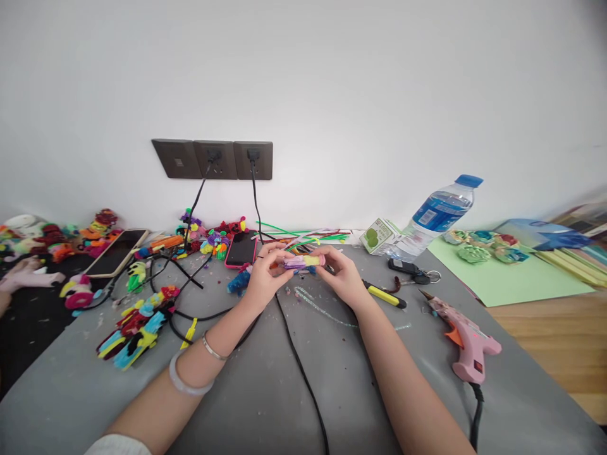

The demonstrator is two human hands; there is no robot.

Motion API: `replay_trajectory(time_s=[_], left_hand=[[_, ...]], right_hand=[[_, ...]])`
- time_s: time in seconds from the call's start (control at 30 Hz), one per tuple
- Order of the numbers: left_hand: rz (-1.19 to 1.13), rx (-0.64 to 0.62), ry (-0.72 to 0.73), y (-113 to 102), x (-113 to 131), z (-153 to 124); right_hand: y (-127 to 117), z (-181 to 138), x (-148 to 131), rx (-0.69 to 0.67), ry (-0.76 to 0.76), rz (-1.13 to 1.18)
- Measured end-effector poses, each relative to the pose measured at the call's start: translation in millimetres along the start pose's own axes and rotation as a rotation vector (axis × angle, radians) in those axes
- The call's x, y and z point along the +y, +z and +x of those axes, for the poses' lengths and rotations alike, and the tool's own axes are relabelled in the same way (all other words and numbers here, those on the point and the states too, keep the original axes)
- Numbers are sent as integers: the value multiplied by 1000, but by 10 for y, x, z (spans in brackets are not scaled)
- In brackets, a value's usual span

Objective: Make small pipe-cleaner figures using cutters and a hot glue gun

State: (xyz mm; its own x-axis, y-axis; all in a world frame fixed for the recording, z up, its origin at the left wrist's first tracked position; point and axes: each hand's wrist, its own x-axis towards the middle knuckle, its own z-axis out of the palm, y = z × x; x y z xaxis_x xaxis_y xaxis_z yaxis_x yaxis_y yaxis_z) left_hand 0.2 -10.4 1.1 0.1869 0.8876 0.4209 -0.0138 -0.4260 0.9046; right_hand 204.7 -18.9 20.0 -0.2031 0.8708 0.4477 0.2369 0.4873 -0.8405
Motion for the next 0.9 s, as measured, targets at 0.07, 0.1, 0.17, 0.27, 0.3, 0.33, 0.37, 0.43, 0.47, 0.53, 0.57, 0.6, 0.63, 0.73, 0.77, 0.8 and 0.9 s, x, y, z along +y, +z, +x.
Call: replay_trajectory(time_s=[0.07, 0.1, 0.17, 0.27, 0.3, 0.33, 0.37, 0.43, 0.47, 0.53, 0.57, 0.6, 0.63, 0.73, 0.77, 0.8, 0.9], left_hand=[[-18, 24, 13, 3, 17, 4], [-34, 46, 19, 2, 29, 10], [-82, 113, 19, -3, 50, 29], [-131, 223, 2, -10, 67, 58], [-135, 252, -10, -10, 69, 63], [-142, 271, -25, -9, 72, 66], [-156, 280, -40, -6, 76, 67], [-219, 282, -64, 2, 85, 65], [-261, 280, -71, 6, 89, 64], [-331, 289, -79, 10, 95, 63], [-350, 293, -84, 11, 94, 64], [-356, 297, -88, 10, 92, 66], [-345, 301, -91, 9, 86, 69], [-254, 308, -81, 6, 62, 78], [-229, 303, -72, 6, 54, 80], [-216, 292, -66, 6, 47, 80], [-209, 244, -91, 4, 40, 75]], right_hand=[[-3, 0, 4, 8, 1, -22], [-5, 1, 3, 17, 0, -29], [-7, 5, -3, 37, -5, -30], [-7, 15, -22, 54, -14, -20], [-6, 19, -28, 58, -12, -22], [-6, 22, -32, 62, -9, -25], [-6, 24, -33, 68, -5, -29], [-7, 26, -29, 81, -2, -31], [-8, 27, -25, 87, -3, -31], [-12, 25, -13, 95, -7, -30], [-14, 25, -7, 97, -8, -30], [-16, 24, -2, 98, -10, -31], [-18, 24, 1, 100, -11, -31], [-20, 26, 5, 106, -11, -28], [-20, 27, 4, 107, -8, -27], [-20, 28, 2, 107, -3, -27], [-20, 30, -6, 105, 15, -25]])
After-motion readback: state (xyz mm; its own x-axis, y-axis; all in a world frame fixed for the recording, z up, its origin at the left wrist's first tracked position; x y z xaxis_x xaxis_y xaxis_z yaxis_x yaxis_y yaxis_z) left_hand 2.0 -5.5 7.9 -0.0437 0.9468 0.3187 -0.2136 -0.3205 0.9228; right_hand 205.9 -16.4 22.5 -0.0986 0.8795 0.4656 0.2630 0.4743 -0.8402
